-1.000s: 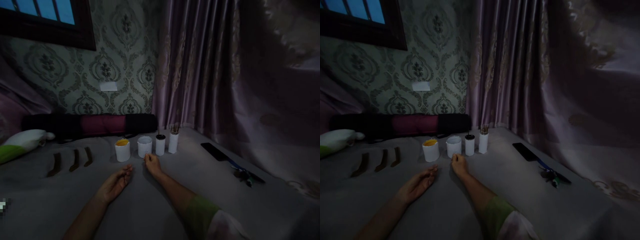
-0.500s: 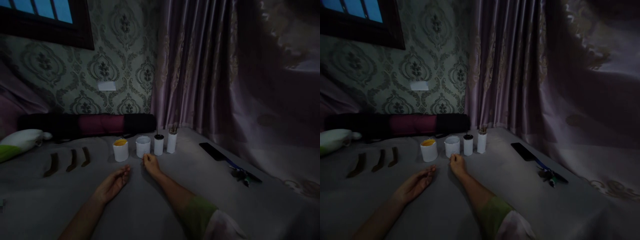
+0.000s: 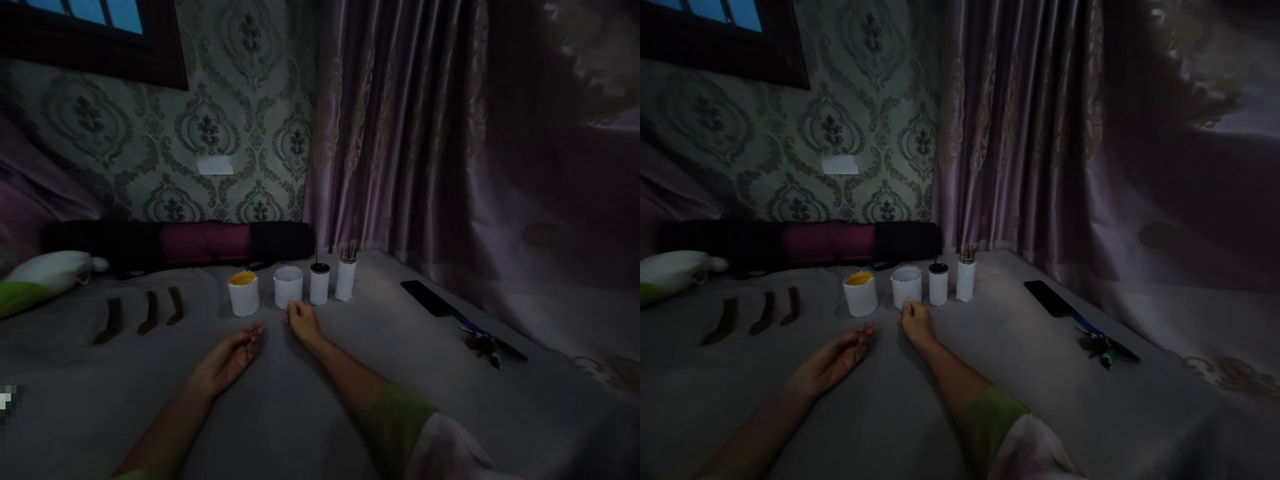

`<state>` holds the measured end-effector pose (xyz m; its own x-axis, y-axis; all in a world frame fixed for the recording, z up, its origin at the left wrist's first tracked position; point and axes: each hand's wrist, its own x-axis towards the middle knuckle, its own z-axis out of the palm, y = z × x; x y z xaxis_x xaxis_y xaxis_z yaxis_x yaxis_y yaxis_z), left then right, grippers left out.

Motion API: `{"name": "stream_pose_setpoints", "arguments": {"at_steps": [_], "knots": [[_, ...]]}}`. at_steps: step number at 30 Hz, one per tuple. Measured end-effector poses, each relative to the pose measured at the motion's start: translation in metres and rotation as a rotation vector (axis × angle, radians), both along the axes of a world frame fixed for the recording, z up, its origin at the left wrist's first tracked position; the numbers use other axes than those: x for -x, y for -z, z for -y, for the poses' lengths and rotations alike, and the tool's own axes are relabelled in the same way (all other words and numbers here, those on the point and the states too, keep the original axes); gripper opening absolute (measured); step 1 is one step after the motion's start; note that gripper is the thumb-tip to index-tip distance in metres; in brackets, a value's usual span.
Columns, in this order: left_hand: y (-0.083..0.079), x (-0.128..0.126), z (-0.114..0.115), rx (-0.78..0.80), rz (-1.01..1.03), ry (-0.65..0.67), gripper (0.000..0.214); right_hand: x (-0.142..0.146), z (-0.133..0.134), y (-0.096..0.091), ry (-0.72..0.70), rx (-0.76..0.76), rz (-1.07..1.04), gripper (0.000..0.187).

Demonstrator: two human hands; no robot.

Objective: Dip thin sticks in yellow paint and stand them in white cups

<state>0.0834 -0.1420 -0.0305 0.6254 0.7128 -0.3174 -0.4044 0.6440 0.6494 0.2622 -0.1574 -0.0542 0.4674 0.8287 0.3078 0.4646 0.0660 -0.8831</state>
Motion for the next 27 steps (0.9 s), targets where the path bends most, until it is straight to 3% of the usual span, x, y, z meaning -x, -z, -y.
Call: {"name": "stream_pose_setpoints", "arguments": {"at_steps": [27], "knots": [[-0.0057,-0.0014,0.0045,-0.018,-0.011,-0.006,0.023,0.0011,0.0005,-0.0005,0.0,0.016,-0.032,0.032]]}}
